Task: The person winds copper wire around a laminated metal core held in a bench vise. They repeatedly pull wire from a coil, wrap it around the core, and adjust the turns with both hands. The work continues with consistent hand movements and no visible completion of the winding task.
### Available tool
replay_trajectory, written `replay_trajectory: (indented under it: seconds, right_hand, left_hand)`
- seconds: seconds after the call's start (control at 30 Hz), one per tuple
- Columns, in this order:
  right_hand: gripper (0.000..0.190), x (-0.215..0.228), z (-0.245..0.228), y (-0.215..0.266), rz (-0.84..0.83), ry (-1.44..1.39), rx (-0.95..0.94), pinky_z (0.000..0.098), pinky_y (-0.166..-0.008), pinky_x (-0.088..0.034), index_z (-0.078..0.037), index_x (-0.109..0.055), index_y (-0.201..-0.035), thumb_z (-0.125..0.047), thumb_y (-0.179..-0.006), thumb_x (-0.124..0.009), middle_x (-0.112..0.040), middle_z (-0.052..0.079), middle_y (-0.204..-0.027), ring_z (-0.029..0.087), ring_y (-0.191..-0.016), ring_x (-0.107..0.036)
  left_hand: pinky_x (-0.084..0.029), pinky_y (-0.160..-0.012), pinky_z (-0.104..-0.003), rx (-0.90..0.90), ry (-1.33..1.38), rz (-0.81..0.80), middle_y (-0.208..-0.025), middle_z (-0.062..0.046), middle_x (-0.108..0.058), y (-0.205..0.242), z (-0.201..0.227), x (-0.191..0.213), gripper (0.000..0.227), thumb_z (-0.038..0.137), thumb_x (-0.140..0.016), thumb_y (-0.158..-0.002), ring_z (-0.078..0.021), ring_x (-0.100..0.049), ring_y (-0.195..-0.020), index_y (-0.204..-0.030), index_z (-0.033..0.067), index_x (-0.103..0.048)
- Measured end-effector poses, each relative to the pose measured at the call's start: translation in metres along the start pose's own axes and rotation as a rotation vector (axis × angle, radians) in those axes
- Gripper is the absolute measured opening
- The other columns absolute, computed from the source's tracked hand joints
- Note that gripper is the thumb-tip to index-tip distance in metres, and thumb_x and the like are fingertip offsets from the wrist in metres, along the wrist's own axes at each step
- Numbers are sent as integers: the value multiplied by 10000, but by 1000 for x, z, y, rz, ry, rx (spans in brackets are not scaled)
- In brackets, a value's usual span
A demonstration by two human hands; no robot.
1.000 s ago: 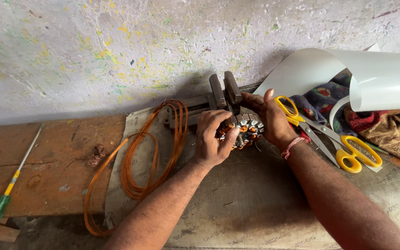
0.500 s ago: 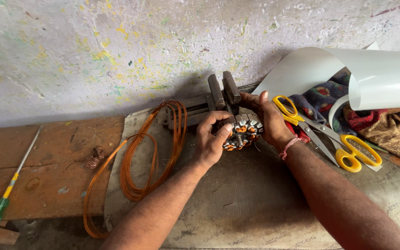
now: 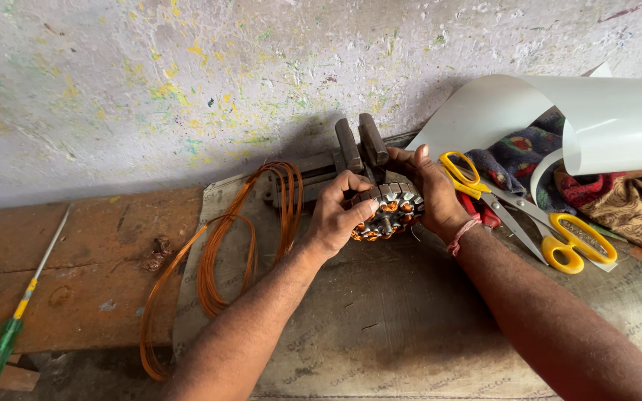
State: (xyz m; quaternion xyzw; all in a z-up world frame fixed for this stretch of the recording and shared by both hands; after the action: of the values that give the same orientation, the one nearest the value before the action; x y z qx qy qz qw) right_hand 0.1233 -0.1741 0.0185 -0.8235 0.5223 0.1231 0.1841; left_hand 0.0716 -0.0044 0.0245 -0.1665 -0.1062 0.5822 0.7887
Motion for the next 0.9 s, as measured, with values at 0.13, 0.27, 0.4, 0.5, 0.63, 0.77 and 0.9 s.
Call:
replay_trajectory:
  seconds: [0.13,0.27,0.4,0.5,0.63,0.77,0.9]
  right_hand:
    - [880,3,4,-4,0,-13,14,458,-1155,-439,68,-472,-1463,-662,-987,-353,-554,219,-1465,304,-1356,-544]
    - [891,13,5,-8,7,-16,-2,463,-1146,-443,52,-477,-1463,-678,-971,-340,-560,210,-1456,308,-1347,-542]
    - [887,15,4,-4,3,64,17,445,-1146,-446,57,-498,-1452,-678,-987,-323,-586,219,-1434,304,-1343,-560]
    - [863,6,1,2,-39,31,17,458,-1126,-465,73,-518,-1431,-654,-1015,-312,-608,246,-1404,330,-1294,-595]
    - [819,9,7,1,70,60,-49,457,-1100,-474,44,-534,-1412,-635,-1007,-323,-616,223,-1389,319,-1267,-605]
    - [833,16,6,0,79,222,16,430,-1118,-447,45,-562,-1396,-654,-1023,-304,-625,217,-1391,304,-1296,-592]
    - [805,20,12,2,115,166,-23,444,-1086,-481,29,-568,-1376,-648,-1010,-336,-634,213,-1363,305,-1260,-607]
  left_hand:
    - [-486,-640,-268,7,-78,9,-873,6,-554,0,4,1,244,232,-735,-882,-71,-535,-746,-976,107,-548]
    - [-510,-685,-268,-214,-258,56,-931,-5,-595,4,18,-3,219,244,-710,-922,-80,-557,-786,-1036,103,-588]
    - [-510,-837,-318,-569,-465,187,-1085,-58,-610,14,30,3,315,271,-631,-954,-145,-570,-972,-1192,67,-603]
    - [-572,-682,-263,-560,-506,417,-963,-7,-679,7,24,27,311,276,-657,-1019,-78,-620,-766,-1258,76,-644]
    - [-443,-587,-242,-513,-692,464,-813,-12,-626,24,39,39,203,173,-696,-1009,-71,-522,-678,-1179,63,-688]
    - [-463,-546,-209,-476,-505,362,-808,-9,-683,-1,64,18,99,155,-689,-981,-46,-559,-636,-1037,78,-716]
    - [-586,-694,-227,-356,-473,145,-872,-16,-696,-20,102,45,112,189,-722,-973,-74,-640,-754,-1014,87,-700]
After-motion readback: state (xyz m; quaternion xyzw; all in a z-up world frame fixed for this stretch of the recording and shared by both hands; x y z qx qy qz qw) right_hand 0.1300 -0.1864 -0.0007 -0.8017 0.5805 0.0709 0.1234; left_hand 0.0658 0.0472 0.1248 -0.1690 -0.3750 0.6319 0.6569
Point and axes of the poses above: each hand's wrist, its own y-axis away from the middle knuckle, its own x-axis out of the back of the hand, z = x × y, the point moved 5 cm from there along -y, towards the middle knuckle
